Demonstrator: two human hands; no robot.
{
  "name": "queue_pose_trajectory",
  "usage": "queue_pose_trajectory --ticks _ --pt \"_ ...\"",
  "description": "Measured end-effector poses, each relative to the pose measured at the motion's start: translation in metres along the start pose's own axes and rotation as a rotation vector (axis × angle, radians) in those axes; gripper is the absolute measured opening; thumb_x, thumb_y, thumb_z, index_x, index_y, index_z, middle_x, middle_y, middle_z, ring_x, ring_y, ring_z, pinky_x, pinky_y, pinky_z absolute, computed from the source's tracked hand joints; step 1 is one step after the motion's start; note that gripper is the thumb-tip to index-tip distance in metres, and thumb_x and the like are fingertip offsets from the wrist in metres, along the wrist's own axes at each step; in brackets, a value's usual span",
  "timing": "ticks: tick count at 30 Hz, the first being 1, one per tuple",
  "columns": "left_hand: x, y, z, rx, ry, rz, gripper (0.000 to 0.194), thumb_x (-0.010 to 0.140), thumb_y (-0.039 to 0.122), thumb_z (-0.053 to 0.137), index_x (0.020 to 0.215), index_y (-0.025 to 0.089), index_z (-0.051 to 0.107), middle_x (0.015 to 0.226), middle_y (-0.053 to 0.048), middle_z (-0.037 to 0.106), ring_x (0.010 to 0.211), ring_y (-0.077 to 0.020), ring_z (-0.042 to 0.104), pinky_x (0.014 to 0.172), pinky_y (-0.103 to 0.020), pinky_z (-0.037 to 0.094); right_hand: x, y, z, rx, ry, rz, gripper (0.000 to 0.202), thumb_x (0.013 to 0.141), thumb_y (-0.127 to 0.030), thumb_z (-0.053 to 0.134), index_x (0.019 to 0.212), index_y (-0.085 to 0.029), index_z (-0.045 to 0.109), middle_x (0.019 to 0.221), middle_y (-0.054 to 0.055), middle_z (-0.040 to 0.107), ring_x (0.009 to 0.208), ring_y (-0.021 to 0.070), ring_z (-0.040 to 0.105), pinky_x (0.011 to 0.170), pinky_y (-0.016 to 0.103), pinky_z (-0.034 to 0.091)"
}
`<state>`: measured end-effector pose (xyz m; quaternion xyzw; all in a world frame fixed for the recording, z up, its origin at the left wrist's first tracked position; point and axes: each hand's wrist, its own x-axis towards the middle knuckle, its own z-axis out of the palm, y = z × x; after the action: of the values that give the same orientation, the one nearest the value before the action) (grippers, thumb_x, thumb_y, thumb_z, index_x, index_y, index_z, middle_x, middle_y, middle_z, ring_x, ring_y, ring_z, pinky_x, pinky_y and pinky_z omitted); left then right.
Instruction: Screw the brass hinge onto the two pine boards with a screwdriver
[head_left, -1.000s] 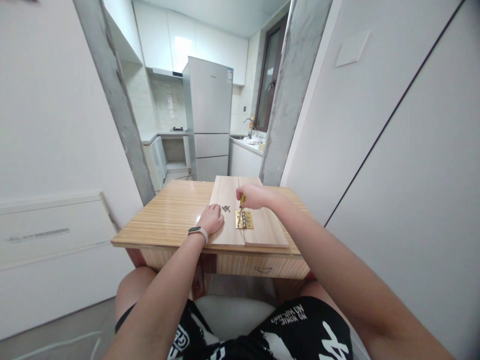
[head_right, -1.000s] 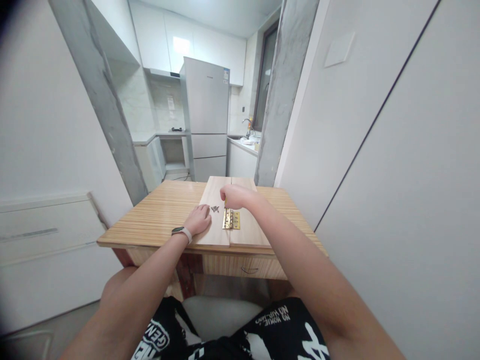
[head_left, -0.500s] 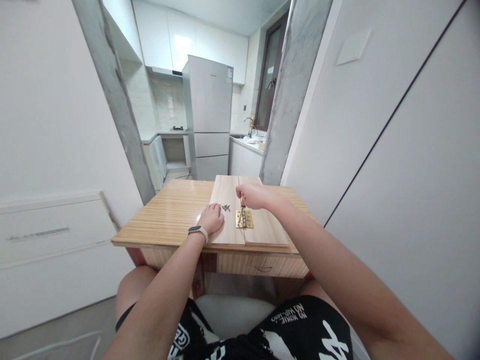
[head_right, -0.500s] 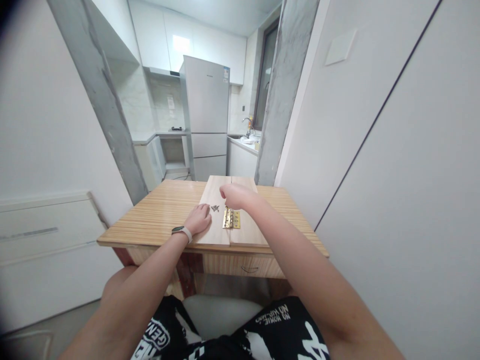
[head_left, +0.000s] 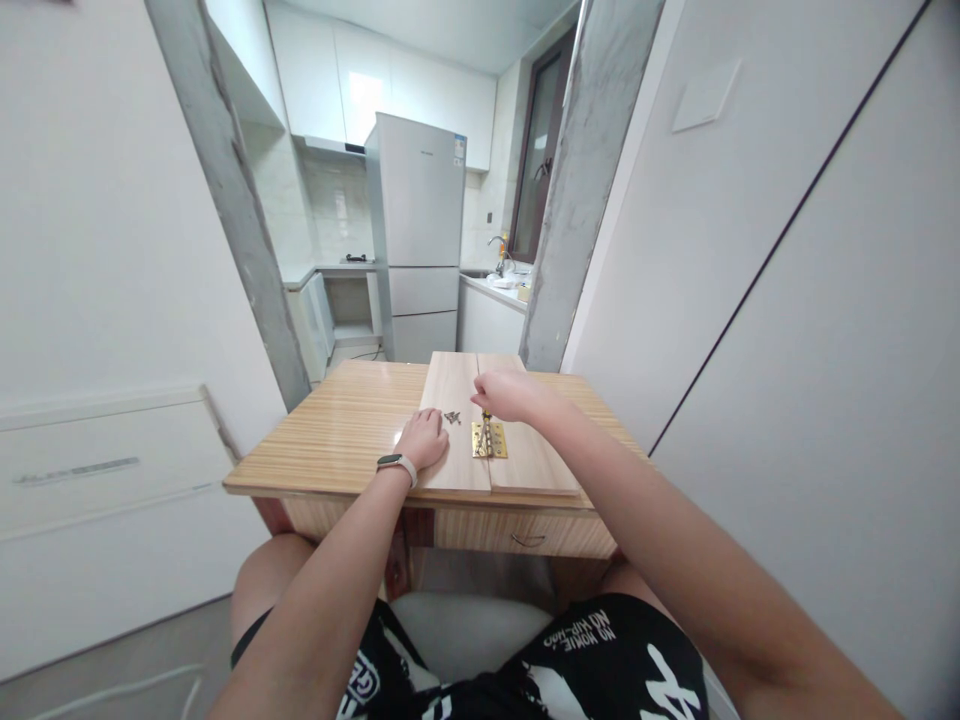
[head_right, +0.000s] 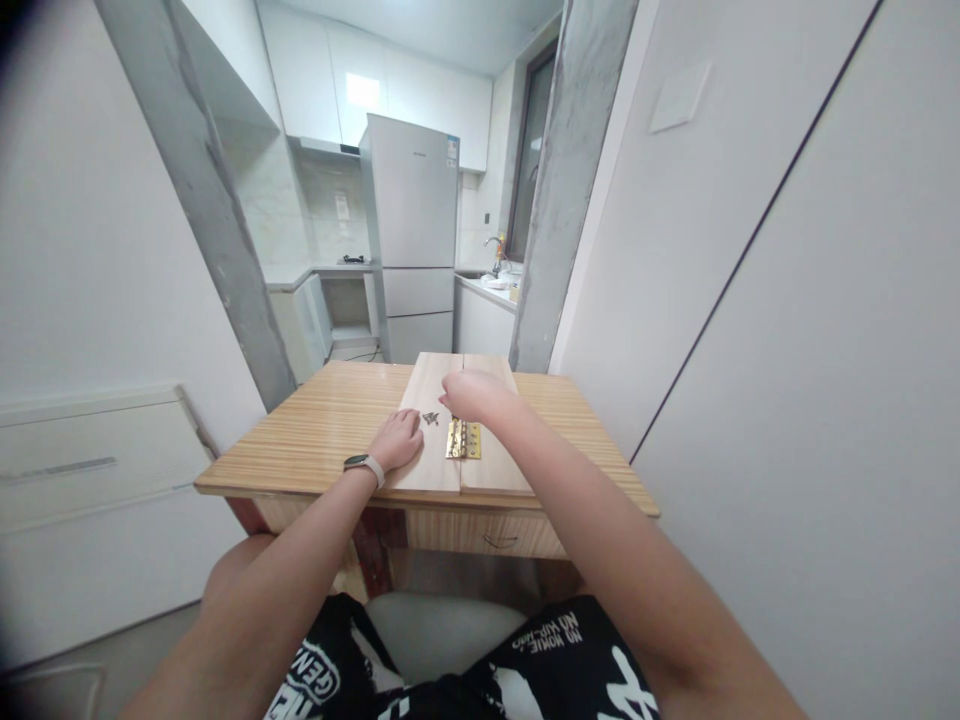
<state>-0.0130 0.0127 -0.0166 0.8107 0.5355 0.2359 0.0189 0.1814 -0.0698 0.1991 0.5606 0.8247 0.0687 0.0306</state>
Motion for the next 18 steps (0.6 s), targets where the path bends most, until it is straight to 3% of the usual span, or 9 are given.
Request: queue_pose_trajectory --ticks 5,11,18 --pt "0.000 0.000 0.001 0.003 0.004 -0.001 0.039 0.099 0.025 0.049 0.136 0.017 0.059 0.146 -0.017 0.061 0.136 -0.0311 0.053 0.119 -0.042 0.035 -0.003 0.001 -0.003 0.023 -0.034 -0.062 0.018 0.097 -0.023 0.065 0.112 -0.019 0.075 0.114 0.012 0.080 0.104 0.0240 0.073 0.077 0.028 0.047" --pt "0.001 0.000 0.001 -0.004 0.004 0.001 0.041 0.099 0.025 0.049 0.137 0.017 0.058 0.147 -0.017 0.062 0.137 -0.0310 0.053 0.120 -0.042 0.034 -0.011 0.001 -0.008 0.053 -0.084 -0.089 0.027 0.086 -0.005 0.069 0.108 -0.020 0.074 0.110 0.008 0.079 0.096 0.0199 0.070 0.067 0.026 0.040" --pt "0.000 0.000 0.002 -0.018 0.008 0.001 0.046 0.099 0.025 0.048 0.144 0.014 0.056 0.151 -0.018 0.059 0.140 -0.0321 0.051 0.120 -0.043 0.034 -0.027 0.007 -0.021 0.084 -0.036 -0.071 0.029 0.085 -0.001 0.066 0.104 -0.021 0.072 0.108 0.008 0.078 0.092 0.0190 0.069 0.066 0.027 0.038"
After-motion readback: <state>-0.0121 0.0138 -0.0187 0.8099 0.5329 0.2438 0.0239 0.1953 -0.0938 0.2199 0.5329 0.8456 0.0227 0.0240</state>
